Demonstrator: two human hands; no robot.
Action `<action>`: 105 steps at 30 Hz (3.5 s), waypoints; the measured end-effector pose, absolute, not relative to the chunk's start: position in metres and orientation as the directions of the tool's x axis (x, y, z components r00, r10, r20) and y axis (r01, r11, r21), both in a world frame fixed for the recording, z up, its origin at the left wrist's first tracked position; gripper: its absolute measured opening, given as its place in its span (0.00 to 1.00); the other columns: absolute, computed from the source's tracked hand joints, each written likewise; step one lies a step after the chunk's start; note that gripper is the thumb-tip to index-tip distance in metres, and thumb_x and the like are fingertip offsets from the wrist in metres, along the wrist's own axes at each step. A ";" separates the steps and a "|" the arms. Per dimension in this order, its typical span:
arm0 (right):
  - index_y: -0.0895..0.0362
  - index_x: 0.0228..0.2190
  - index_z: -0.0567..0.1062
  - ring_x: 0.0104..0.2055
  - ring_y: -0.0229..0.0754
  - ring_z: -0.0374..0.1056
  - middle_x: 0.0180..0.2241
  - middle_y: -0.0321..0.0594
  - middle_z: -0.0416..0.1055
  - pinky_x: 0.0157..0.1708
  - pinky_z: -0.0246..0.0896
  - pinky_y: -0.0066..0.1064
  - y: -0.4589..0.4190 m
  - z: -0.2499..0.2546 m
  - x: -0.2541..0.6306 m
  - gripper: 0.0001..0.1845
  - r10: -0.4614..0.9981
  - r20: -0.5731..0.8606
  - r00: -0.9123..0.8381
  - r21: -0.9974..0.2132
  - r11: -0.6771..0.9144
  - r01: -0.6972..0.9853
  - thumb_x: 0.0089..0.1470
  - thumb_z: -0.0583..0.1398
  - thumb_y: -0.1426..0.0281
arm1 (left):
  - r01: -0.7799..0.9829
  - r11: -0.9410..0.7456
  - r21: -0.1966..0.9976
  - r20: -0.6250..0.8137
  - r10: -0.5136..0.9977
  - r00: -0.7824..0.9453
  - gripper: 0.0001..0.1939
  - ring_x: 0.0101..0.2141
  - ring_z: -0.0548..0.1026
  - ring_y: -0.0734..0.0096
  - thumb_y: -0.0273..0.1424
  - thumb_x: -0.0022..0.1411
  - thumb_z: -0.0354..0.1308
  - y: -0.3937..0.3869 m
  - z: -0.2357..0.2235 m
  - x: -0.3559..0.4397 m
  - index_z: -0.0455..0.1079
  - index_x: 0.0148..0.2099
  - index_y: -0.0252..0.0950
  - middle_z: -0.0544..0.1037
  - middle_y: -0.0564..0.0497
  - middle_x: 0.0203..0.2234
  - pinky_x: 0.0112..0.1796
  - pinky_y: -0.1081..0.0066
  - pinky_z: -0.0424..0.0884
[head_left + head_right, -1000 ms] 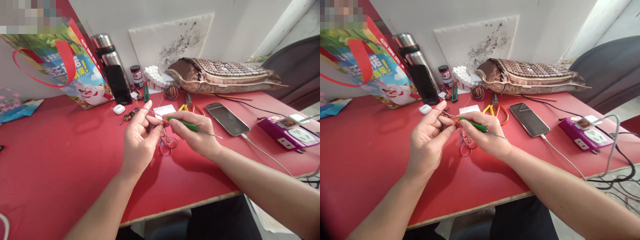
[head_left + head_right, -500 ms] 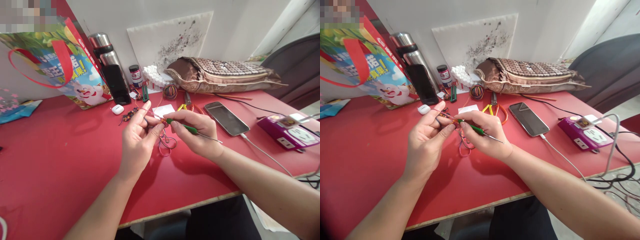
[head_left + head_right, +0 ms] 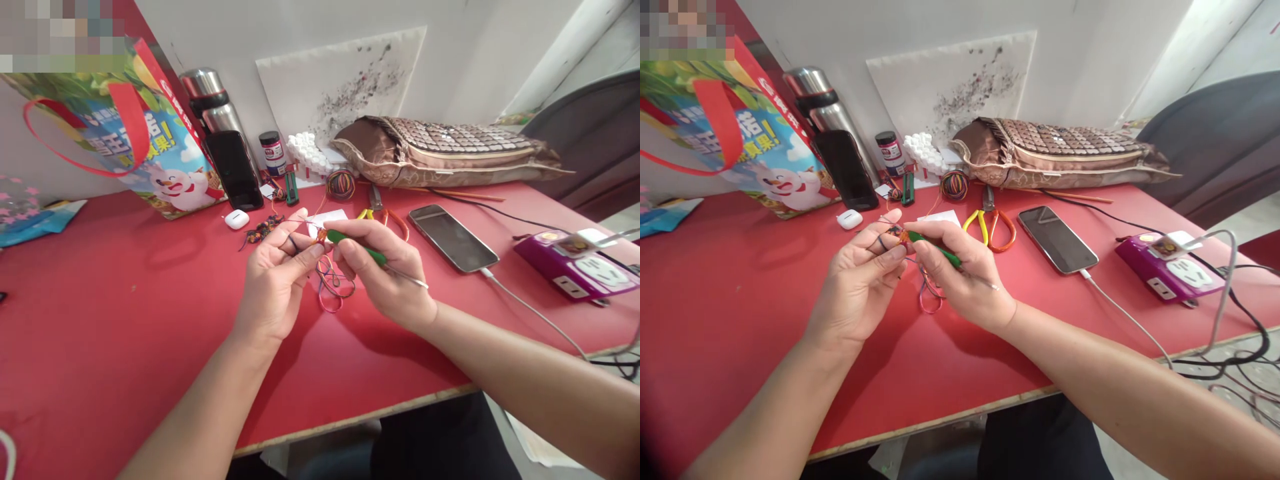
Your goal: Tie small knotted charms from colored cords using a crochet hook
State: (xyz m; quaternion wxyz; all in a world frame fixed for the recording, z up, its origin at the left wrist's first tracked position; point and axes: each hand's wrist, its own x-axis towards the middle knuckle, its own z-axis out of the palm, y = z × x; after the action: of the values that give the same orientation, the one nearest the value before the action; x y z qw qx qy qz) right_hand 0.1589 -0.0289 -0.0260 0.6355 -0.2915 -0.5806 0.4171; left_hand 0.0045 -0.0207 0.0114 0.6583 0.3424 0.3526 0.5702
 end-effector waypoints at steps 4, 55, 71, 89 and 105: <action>0.56 0.42 0.83 0.20 0.29 0.59 0.27 0.33 0.73 0.20 0.59 0.24 -0.018 -0.015 0.168 0.11 0.928 0.257 -0.271 -0.820 0.062 -0.568 0.65 0.66 0.61 | -0.467 0.129 0.875 -0.044 0.981 0.188 0.24 0.33 0.82 0.74 0.20 0.47 0.77 -0.021 0.018 -0.003 0.83 0.48 0.36 0.81 0.56 0.27 0.41 0.75 0.78; 0.62 0.24 0.82 0.13 0.25 0.40 0.11 0.30 0.59 0.12 0.27 0.22 0.002 -0.004 0.202 0.20 0.951 0.053 -0.306 -0.894 -0.091 -0.439 0.48 0.75 0.57 | -0.029 -0.152 0.988 0.154 0.954 0.257 0.21 0.31 0.72 0.71 0.25 0.58 0.70 -0.033 0.023 -0.005 0.82 0.54 0.40 0.73 0.54 0.29 0.32 0.70 0.70; 0.61 0.24 0.83 0.14 0.27 0.44 0.12 0.32 0.60 0.14 0.27 0.25 -0.005 -0.001 0.198 0.19 0.980 0.108 -0.164 -0.923 0.037 -0.382 0.52 0.73 0.57 | -0.006 -0.140 0.990 0.140 0.983 0.118 0.25 0.32 0.75 0.72 0.25 0.57 0.71 -0.033 0.021 0.003 0.79 0.58 0.37 0.75 0.56 0.29 0.38 0.70 0.74; 0.58 0.24 0.82 0.18 0.32 0.55 0.18 0.34 0.63 0.16 0.38 0.27 -0.014 0.001 0.188 0.21 0.980 0.193 -0.043 -0.939 0.172 -0.298 0.54 0.73 0.53 | -0.065 -0.142 0.988 0.139 0.989 -0.047 0.27 0.32 0.74 0.74 0.25 0.55 0.73 -0.032 0.011 0.009 0.78 0.58 0.37 0.74 0.57 0.28 0.39 0.72 0.75; 0.57 0.27 0.79 0.22 0.34 0.60 0.20 0.34 0.66 0.25 0.56 0.30 -0.028 -0.006 0.176 0.19 0.824 0.565 -0.042 -0.817 0.566 0.111 0.69 0.61 0.62 | -0.010 -0.111 0.994 0.109 0.984 -0.141 0.26 0.32 0.75 0.76 0.24 0.54 0.73 -0.028 0.004 0.009 0.78 0.56 0.36 0.74 0.59 0.27 0.42 0.72 0.74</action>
State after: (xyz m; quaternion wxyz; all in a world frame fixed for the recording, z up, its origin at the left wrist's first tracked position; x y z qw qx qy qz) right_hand 0.1757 -0.0279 -0.0057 0.5935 -0.3562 -0.6564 0.3001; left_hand 0.0088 -0.0279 0.0042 0.4397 0.4858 0.5010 0.5653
